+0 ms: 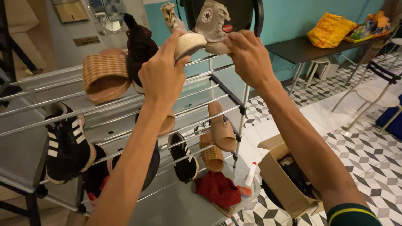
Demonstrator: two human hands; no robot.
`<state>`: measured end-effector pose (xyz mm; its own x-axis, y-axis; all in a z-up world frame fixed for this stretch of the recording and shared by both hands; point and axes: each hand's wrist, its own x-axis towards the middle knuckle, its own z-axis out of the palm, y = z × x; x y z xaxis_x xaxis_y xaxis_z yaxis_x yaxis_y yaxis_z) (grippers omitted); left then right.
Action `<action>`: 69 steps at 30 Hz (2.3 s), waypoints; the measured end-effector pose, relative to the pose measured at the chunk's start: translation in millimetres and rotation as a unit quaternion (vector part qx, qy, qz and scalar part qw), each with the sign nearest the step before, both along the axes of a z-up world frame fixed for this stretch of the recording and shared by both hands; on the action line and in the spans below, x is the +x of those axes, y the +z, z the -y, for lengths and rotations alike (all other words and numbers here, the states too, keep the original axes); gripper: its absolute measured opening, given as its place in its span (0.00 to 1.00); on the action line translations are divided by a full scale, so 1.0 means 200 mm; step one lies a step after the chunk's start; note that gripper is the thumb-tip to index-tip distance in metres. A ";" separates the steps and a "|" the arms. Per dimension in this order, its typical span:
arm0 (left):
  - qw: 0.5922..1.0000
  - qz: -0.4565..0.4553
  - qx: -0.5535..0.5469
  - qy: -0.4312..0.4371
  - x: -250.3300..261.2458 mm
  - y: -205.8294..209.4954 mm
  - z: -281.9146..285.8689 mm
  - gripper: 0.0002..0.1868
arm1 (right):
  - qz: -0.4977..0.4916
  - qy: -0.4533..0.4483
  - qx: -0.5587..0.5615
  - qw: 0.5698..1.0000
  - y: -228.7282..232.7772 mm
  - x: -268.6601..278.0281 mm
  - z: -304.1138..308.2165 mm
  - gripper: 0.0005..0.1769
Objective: The person rearranges various shoes and sandals on a metal shoe rack, moving them between shelves and aligning them. The person then picks up a black shoe, sprays it with a cleaning solution, and wipes it with a red cloth.
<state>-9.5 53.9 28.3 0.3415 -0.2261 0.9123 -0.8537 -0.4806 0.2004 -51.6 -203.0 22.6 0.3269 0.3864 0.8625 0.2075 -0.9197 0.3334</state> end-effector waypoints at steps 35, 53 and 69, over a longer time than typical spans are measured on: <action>0.983 0.132 0.082 0.098 -0.01 -0.15 0.24 0.33 | -0.136 0.135 0.232 0.954 -0.02 -0.22 0.03 0.19; 0.981 0.119 0.104 0.111 0.02 -0.18 0.22 0.32 | -0.154 0.176 0.261 0.936 -0.05 -0.22 0.02 0.19; 0.971 0.073 0.164 0.158 -0.09 -0.20 -0.03 0.36 | -0.085 0.153 0.208 0.962 -0.06 -0.25 -0.20 0.17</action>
<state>-27.8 59.6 -11.5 0.3140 -0.4167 0.8531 -0.6606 -0.7413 -0.1190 -102.1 -162.7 10.2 0.4017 0.1204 0.9078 0.5093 -0.8532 -0.1122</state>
